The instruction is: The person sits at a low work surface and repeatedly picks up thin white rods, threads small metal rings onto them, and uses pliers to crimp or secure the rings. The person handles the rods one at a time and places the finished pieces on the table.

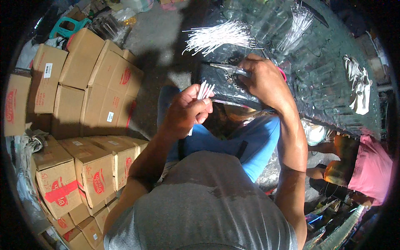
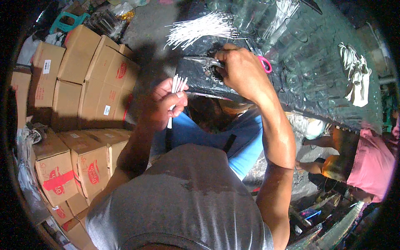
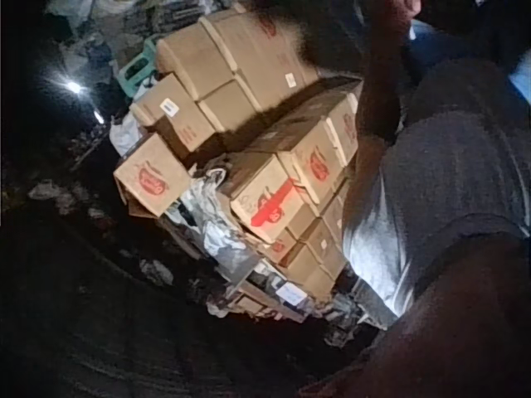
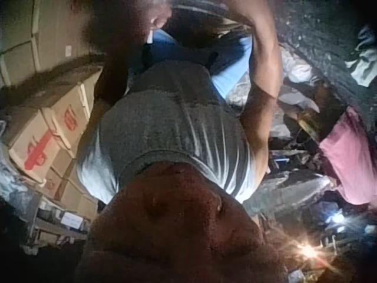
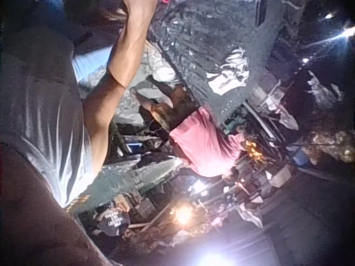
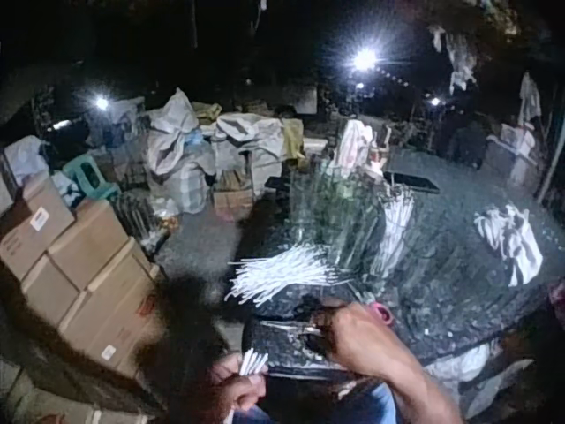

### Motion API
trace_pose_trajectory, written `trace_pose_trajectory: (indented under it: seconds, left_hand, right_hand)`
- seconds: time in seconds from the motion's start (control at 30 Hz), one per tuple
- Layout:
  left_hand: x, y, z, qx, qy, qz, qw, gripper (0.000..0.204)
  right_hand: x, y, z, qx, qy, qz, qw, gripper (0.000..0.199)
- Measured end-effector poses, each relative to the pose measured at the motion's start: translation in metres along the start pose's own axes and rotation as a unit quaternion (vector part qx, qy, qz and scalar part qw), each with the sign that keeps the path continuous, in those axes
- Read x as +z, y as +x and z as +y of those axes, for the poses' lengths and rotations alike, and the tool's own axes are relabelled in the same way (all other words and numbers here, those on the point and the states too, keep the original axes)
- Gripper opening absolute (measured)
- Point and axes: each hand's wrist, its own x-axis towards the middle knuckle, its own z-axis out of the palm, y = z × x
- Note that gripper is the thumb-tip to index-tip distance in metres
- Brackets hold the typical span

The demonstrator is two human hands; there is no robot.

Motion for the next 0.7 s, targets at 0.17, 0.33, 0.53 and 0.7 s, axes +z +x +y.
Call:
trace_pose_trajectory:
  seconds: [0.17,0.33,0.53,0.7]
  left_hand:
    - [0.01,0.002,-0.009,0.032,-0.016,-0.007,0.999,0.016]
    - [0.016,0.002,-0.011,0.041,-0.026,-0.01,0.999,0.012]
    - [0.026,0.0,-0.01,0.054,0.006,-0.015,0.998,0.009]
    - [0.033,0.0,-0.013,0.087,0.037,-0.025,0.995,0.011]
  right_hand:
    - [-0.005,-0.005,-0.002,0.012,0.021,0.023,0.999,0.021]
    - [-0.012,-0.023,-0.018,0.177,0.142,0.067,0.972,0.016]
    - [0.016,-0.06,-0.017,0.205,0.53,0.103,0.817,0.015]
    - [0.048,-0.071,-0.03,0.212,0.58,0.097,0.781,0.011]
